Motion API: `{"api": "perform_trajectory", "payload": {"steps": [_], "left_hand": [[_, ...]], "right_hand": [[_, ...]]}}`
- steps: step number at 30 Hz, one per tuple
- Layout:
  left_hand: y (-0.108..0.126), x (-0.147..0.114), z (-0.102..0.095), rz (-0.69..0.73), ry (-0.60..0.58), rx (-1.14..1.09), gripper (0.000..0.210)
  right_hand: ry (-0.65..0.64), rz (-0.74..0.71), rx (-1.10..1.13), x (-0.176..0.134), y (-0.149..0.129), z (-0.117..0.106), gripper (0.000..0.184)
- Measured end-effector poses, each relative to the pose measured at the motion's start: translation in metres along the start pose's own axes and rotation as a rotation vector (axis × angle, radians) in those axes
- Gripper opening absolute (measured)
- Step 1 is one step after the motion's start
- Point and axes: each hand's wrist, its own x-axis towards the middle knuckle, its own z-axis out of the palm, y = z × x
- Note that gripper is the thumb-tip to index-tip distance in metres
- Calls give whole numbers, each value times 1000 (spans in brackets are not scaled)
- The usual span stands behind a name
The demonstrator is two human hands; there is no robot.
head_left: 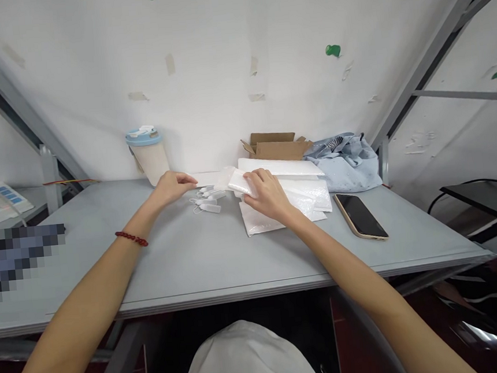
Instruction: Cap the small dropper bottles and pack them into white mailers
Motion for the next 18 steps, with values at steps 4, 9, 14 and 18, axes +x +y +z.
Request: {"api": "perform_trajectory", "payload": {"steps": [4, 9, 14, 18], "left_hand": [[-18, 7, -16, -80, -244, 240, 32], [-19, 4, -17, -78, -483, 355, 41], [-22, 6, -10, 0, -563, 371, 39], [-27, 11, -8, 23, -534, 303, 28]], "right_hand": [[-2, 3, -2, 0, 1, 1, 35], [-17, 9, -6, 0, 1, 1, 35], [-27, 14, -8, 0, 2, 2, 35], [-44, 17, -22, 0, 2, 2, 36]]}}
